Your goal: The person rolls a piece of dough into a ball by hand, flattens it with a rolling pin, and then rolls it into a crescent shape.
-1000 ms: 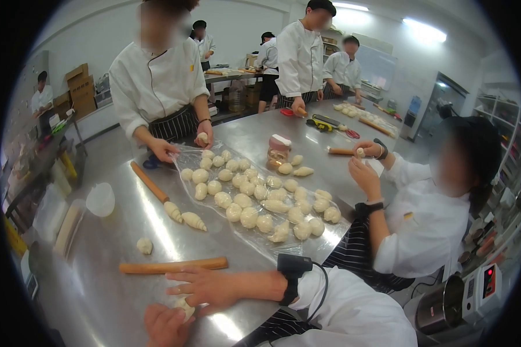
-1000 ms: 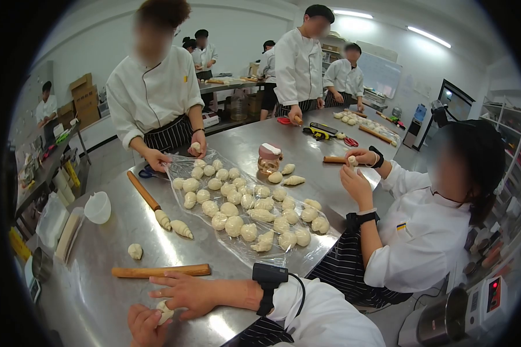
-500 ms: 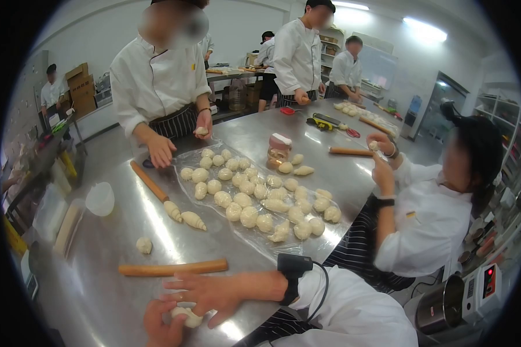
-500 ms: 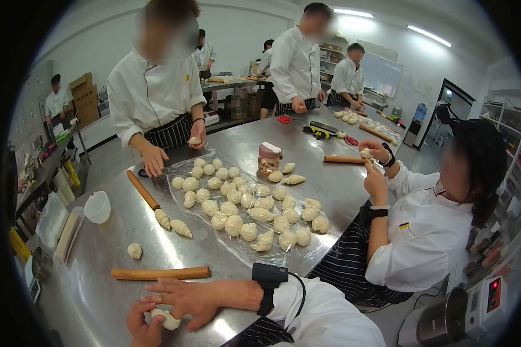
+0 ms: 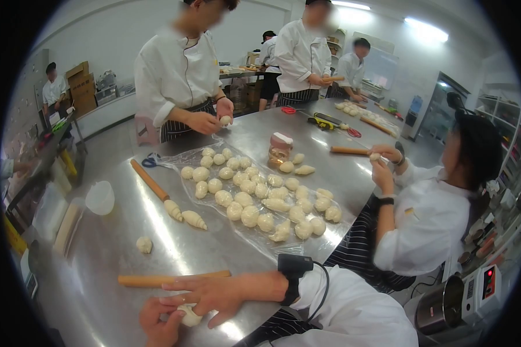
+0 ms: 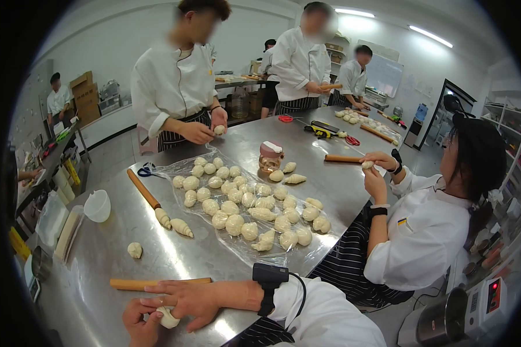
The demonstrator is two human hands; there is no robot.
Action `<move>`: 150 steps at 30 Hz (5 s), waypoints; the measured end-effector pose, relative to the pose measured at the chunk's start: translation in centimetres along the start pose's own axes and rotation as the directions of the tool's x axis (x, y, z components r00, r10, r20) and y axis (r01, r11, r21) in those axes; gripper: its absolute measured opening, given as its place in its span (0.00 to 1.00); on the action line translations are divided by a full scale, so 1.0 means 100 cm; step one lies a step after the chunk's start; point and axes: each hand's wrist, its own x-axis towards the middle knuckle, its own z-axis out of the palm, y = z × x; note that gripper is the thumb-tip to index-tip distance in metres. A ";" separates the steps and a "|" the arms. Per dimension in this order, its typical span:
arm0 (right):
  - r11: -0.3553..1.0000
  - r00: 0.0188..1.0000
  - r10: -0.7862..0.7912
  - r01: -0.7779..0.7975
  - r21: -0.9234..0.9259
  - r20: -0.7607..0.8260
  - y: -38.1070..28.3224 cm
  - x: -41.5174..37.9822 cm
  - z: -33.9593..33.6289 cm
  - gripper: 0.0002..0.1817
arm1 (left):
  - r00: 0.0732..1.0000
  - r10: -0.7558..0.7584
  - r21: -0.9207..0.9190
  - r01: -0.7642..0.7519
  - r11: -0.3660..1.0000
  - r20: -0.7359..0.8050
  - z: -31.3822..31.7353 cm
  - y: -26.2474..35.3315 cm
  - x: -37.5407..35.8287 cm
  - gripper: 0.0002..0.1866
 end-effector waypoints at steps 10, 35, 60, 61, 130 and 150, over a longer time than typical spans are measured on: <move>0.999 0.996 -0.042 0.042 0.005 -0.081 0.007 -0.001 0.003 0.23 | 0.990 0.136 0.075 -0.139 0.988 0.036 0.000 -0.017 -0.003 0.24; 0.996 0.957 0.079 -0.090 -0.027 -0.279 0.009 -0.003 0.006 0.26 | 0.995 0.098 -0.027 -0.097 0.995 0.009 0.009 -0.024 -0.004 0.20; 0.994 0.989 0.075 -0.065 0.084 -0.125 0.005 -0.004 0.007 0.15 | 0.887 0.452 0.206 -0.461 0.863 0.092 0.015 -0.018 0.003 0.25; 0.996 0.988 0.072 -0.063 0.068 -0.140 0.007 -0.004 0.009 0.15 | 0.884 0.457 0.203 -0.467 0.860 0.096 0.014 -0.018 0.003 0.26; 0.694 0.963 0.181 -0.268 0.668 0.198 -0.003 -0.001 0.011 0.41 | 0.916 0.400 0.292 -0.392 0.873 0.032 0.006 -0.016 -0.004 0.28; 0.950 0.948 -0.113 0.015 -0.312 -0.298 0.004 0.000 0.018 0.06 | 0.900 -0.294 -0.264 0.383 0.885 0.321 0.010 -0.027 -0.017 0.18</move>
